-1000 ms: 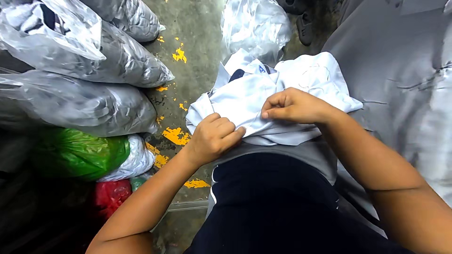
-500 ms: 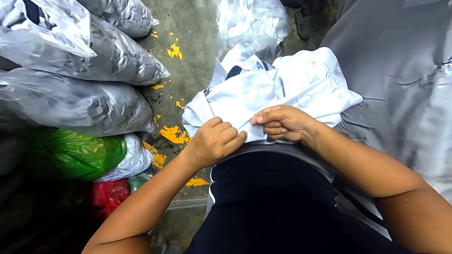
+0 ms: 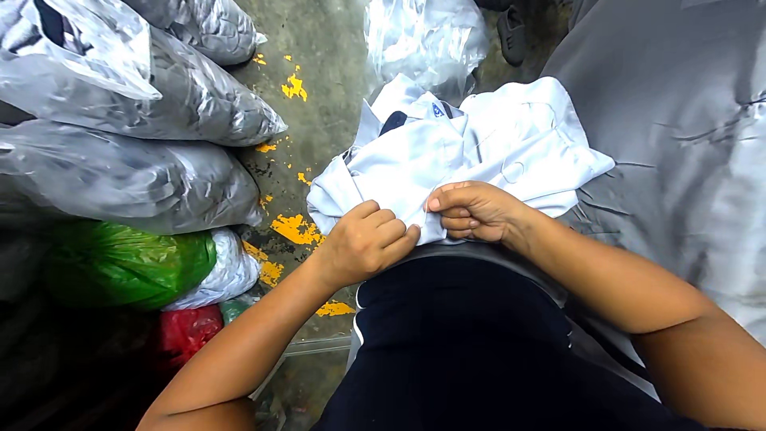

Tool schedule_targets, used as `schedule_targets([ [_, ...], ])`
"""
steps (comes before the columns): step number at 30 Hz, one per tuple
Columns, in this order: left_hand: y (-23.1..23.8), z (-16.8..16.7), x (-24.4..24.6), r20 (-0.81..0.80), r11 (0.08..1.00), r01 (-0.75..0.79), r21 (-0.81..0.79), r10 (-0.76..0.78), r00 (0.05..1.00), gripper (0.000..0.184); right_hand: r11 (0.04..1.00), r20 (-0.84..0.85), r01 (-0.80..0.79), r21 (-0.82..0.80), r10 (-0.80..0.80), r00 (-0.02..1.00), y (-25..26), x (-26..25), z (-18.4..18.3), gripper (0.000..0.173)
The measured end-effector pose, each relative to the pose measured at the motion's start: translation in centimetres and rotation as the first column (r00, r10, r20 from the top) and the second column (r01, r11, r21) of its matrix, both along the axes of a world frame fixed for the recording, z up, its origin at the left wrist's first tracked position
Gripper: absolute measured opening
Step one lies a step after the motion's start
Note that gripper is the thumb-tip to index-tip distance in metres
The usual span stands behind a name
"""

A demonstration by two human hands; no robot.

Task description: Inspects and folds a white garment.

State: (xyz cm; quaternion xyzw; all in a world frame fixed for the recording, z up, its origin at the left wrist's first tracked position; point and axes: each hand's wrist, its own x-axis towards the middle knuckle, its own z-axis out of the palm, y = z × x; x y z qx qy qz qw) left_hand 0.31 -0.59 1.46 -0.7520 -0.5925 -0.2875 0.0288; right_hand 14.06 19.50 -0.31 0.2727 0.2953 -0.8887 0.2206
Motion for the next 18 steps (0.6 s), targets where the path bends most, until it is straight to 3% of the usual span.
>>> schedule_targets([
  [14,0.06,0.06,0.03,0.001,1.000,0.007,-0.007,-0.007,1.000,0.019,0.997,0.029,0.037,0.064,-0.039,0.999,-0.72,-0.20,0.38,0.025],
  [18,0.03,-0.04,0.07,0.004,1.000,-0.003,-0.012,0.004,1.000,0.018,0.984,0.027,0.096,0.149,-0.101,0.995,-1.04,-0.29,0.53,0.027],
])
